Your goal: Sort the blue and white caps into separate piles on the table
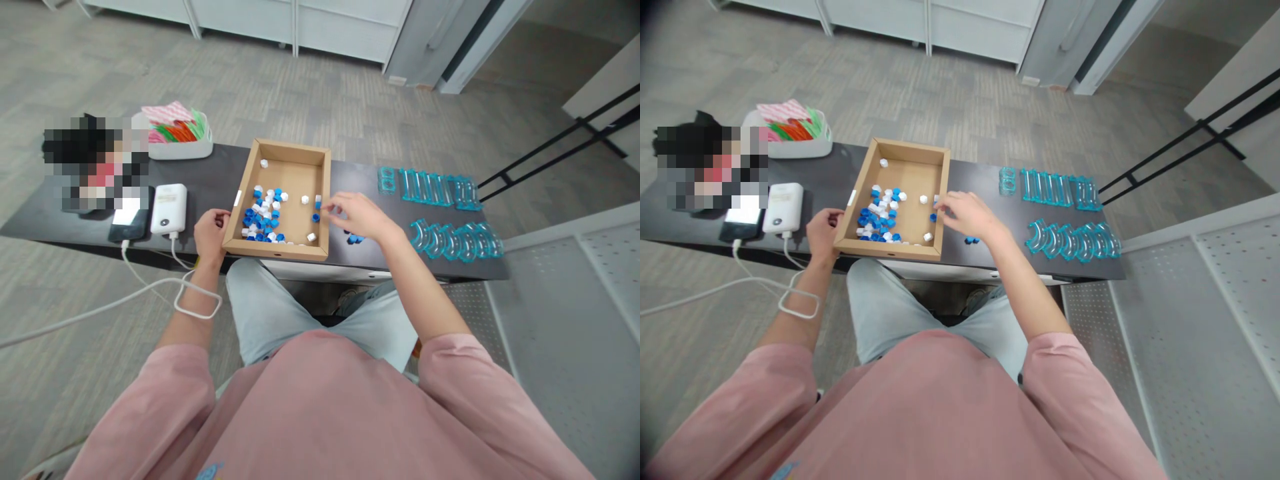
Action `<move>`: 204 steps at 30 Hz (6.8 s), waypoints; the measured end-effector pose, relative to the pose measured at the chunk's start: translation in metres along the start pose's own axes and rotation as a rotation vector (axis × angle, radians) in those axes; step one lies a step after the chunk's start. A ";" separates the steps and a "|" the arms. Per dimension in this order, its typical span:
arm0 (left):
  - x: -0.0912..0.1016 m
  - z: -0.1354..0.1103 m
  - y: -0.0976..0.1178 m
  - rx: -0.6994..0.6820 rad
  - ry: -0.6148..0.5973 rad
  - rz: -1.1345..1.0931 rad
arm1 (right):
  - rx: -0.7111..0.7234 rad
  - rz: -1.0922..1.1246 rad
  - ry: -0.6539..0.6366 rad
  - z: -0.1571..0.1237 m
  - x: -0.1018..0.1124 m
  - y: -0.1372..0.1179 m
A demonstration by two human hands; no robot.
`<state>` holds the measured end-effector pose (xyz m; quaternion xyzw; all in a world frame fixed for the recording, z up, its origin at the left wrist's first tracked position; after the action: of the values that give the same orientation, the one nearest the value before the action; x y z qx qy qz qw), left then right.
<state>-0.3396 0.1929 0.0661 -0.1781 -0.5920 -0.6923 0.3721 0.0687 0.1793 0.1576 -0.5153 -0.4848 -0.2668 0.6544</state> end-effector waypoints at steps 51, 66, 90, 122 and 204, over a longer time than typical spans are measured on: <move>-0.003 0.000 -0.005 -0.028 0.034 -0.002 | -0.021 0.233 0.066 -0.008 -0.011 0.009; -0.001 -0.002 -0.002 -0.016 0.008 0.030 | 0.071 0.146 -0.258 0.070 -0.099 -0.089; -0.001 -0.001 -0.002 0.011 -0.004 0.025 | -0.561 0.498 0.179 -0.084 -0.030 0.141; -0.001 -0.003 -0.001 -0.021 -0.023 0.047 | -0.048 0.238 -0.011 0.060 -0.060 -0.048; -0.003 0.001 -0.010 -0.008 0.015 0.018 | -0.479 0.221 0.078 -0.090 -0.018 0.152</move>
<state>-0.3447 0.1948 0.0575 -0.1797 -0.5850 -0.6925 0.3819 0.2233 0.1427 0.0781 -0.6946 -0.3232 -0.3202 0.5572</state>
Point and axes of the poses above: each hand's wrist, its own z-axis towards the middle knuckle, its own x-axis out of the back of the hand, y = z × x, the point moved 5 cm from there along z, towards the middle knuckle, and after that the axes turned 11 degrees about -x, right-handed, at the moved point
